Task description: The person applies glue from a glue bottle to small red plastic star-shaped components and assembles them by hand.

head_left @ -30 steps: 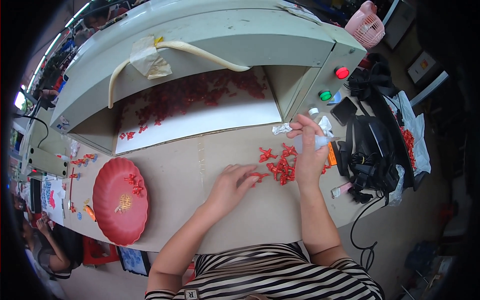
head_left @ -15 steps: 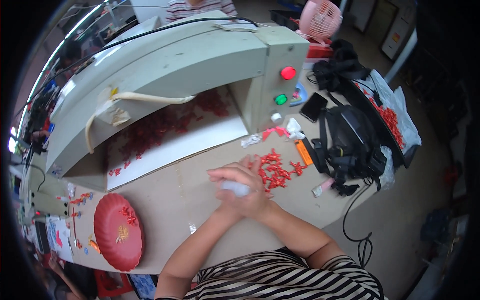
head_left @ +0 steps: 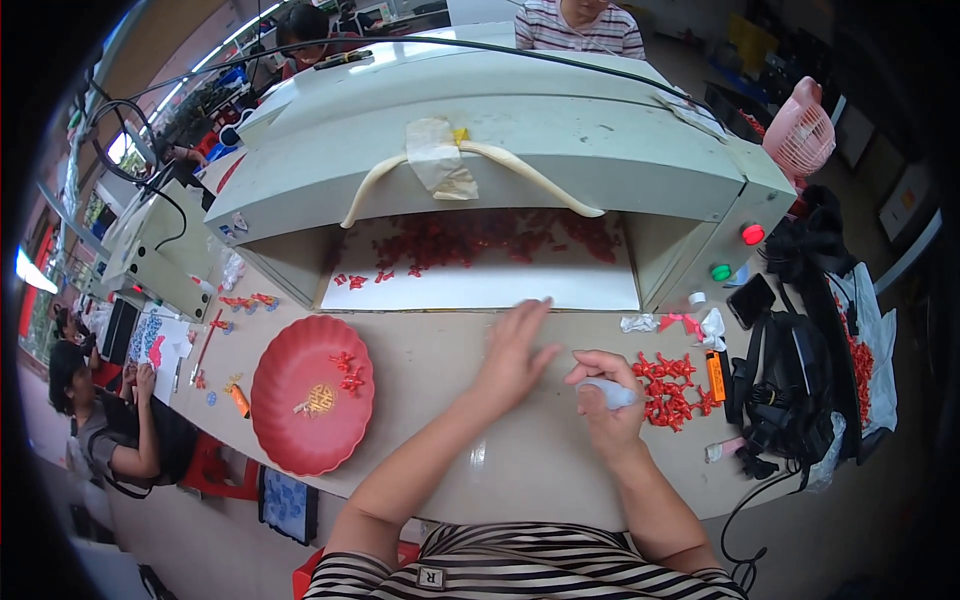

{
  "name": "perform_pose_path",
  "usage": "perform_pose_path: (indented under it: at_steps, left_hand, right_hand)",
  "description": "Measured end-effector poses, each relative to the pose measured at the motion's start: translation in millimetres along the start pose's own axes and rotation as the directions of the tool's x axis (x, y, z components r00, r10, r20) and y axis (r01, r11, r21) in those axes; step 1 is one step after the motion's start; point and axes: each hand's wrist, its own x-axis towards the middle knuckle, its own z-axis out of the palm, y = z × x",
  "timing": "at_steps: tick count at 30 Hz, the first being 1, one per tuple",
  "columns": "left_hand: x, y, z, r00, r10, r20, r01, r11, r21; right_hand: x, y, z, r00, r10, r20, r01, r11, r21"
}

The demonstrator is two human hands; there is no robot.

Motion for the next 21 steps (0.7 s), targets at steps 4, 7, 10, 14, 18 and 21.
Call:
perform_pose_path:
  at_steps: [4,7,10,14,18,21]
  left_hand:
    - [30.4,-48.1,-31.7,0.965,-0.149,-0.217,0.161,0.986,0.041]
    - [46.3,-76.8,-41.8,0.926,-0.207,-0.316,0.287,0.929,0.233]
    - [50.0,-96.7,-44.6,0.926,-0.267,-0.267,0.35,0.871,0.344]
    - [61.9,-87.8,-40.0,0.911,-0.314,-0.268,0.397,0.844,0.361]
    - [52.0,-87.8,-35.4,0.924,-0.288,-0.252,0.367,0.855,0.367]
    - [37.9,-83.4,-38.3,0.923,-0.26,-0.284,0.302,0.946,0.116]
  right_hand:
    - [3.0,2.1,11.5,0.987,0.144,0.068,-0.138,0.987,-0.076]
    - [3.4,3.7,16.7,0.974,0.2,0.106,-0.177,0.965,-0.196]
    - [4.0,-1.4,19.3,0.964,0.239,0.113,-0.193,0.928,-0.319]
    - [2.9,4.2,17.6,0.955,0.272,0.119,-0.22,0.918,-0.331]
    - [0.8,2.0,15.6,0.949,0.291,0.124,-0.246,0.926,-0.286]
    - [2.0,4.8,12.7,0.964,0.259,0.062,-0.227,0.923,-0.311]
